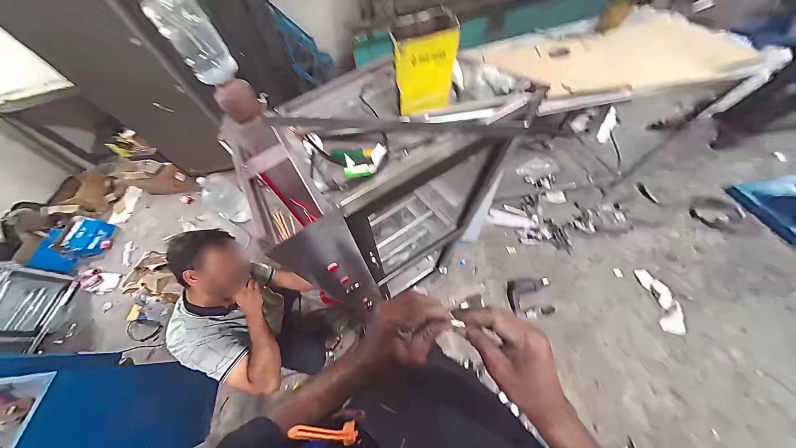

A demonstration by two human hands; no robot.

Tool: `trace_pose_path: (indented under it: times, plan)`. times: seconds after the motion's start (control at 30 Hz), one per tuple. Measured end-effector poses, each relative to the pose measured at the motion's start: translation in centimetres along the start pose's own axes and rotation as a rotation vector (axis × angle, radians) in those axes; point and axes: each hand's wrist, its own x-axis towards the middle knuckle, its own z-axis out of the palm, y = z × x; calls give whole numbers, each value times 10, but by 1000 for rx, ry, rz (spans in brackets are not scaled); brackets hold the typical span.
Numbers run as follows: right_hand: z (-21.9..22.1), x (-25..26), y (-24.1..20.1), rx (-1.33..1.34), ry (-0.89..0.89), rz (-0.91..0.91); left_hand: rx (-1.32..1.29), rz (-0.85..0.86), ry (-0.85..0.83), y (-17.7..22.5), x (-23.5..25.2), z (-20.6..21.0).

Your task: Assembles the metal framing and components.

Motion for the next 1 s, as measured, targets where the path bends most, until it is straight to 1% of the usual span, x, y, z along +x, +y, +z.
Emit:
trace_pose_path:
  times: [0.1,0.2,0.33,0.47,0.57,0.67,0.73,0.8,0.87,0.9,0.93,1.0]
  plan:
    - [-20,-4,7,-40,-76,-35,35,2,-51,4,-2,10]
    - [-28,-6,13,55,-130,-26,-22,-28,-73,10,-3,17]
    - [-14,-4,20,141,-145,-43,-25,-106,34,11,-13,27]
    - [-7,25,20,137,-198,-49,9,-149,126,5,-5,12]
    - [-1,56,9,95,-233,-121,-49,-148,148,4,5,-13]
    - [16,84,-4,98,-233,-178,-150,-153,208,5,16,-38]
    - [34,101,-11,138,-230,-233,-115,-138,238,6,22,-57]
    - [41,126,-14,159,-292,-345,-74,-115,261,7,32,-80]
    - [34,160,-22,109,-377,-454,-139,-118,261,13,38,-110]
    - [28,181,-29,63,-361,-469,-171,-114,279,16,41,-125]
    - [23,204,-36,2,-327,-458,-141,-100,306,18,46,-141]
    - [23,257,-42,-190,-264,-411,36,-70,315,14,56,-168]
